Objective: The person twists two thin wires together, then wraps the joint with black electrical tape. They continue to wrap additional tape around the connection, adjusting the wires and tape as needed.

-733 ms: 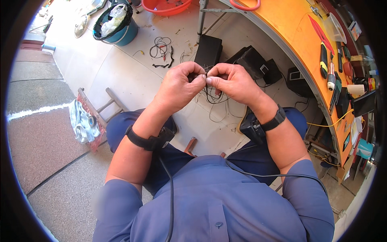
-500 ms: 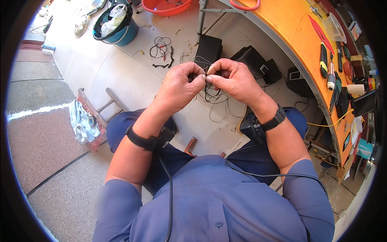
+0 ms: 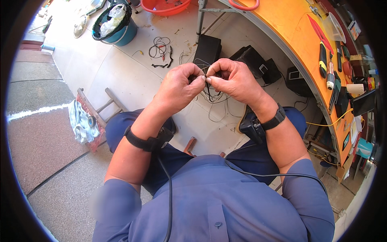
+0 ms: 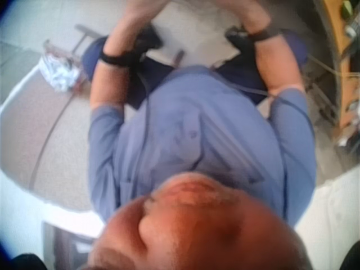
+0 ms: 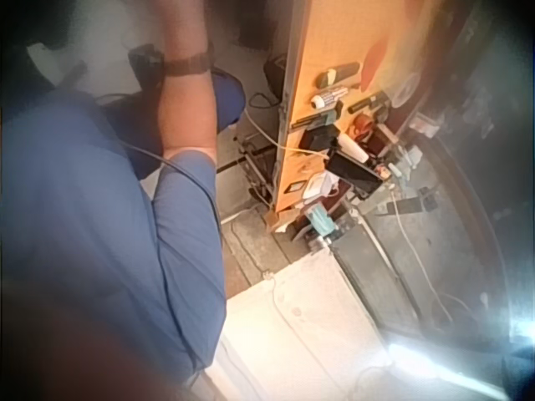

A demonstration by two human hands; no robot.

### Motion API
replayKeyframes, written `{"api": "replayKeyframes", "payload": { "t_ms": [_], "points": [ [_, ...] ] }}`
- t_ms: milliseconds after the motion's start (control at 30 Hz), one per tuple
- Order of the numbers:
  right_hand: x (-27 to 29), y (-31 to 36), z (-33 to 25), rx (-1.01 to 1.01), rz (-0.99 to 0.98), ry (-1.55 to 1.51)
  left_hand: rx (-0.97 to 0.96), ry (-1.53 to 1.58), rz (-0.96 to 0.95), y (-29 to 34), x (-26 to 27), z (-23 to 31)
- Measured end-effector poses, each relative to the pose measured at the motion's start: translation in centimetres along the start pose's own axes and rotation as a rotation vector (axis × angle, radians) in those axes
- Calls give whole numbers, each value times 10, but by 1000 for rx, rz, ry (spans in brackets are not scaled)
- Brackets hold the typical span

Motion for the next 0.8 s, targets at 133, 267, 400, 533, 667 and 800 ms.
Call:
{"api": "replayKeyframes", "payload": {
  "t_ms": [133,267,400,533,667,800],
  "points": [
    [0,2,-4,26,-1,64,-7,-10,7,0,-1,0],
    [1,2,-5,24,34,110,-23,-4,28,1,-1,1],
    [2,3,-10,57,75,179,27,35,20,2,-2,-3],
    [-1,4,-24,165,82,284,71,23,-7,3,-2,-8],
    [-4,6,-37,291,93,362,161,93,-28,4,-5,-17],
    [-6,9,-44,365,123,403,223,200,-39,5,-10,-24]
  ]
}}
Point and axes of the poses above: each hand's wrist, its own y-axis away from the middle knuckle, its own x-axis out of the back of the hand, z = x × y, the point moved 10 cm from there along -y, towards the middle knuckle, and after that the axes turned 4 degrees about z, right-handed, at the moved point
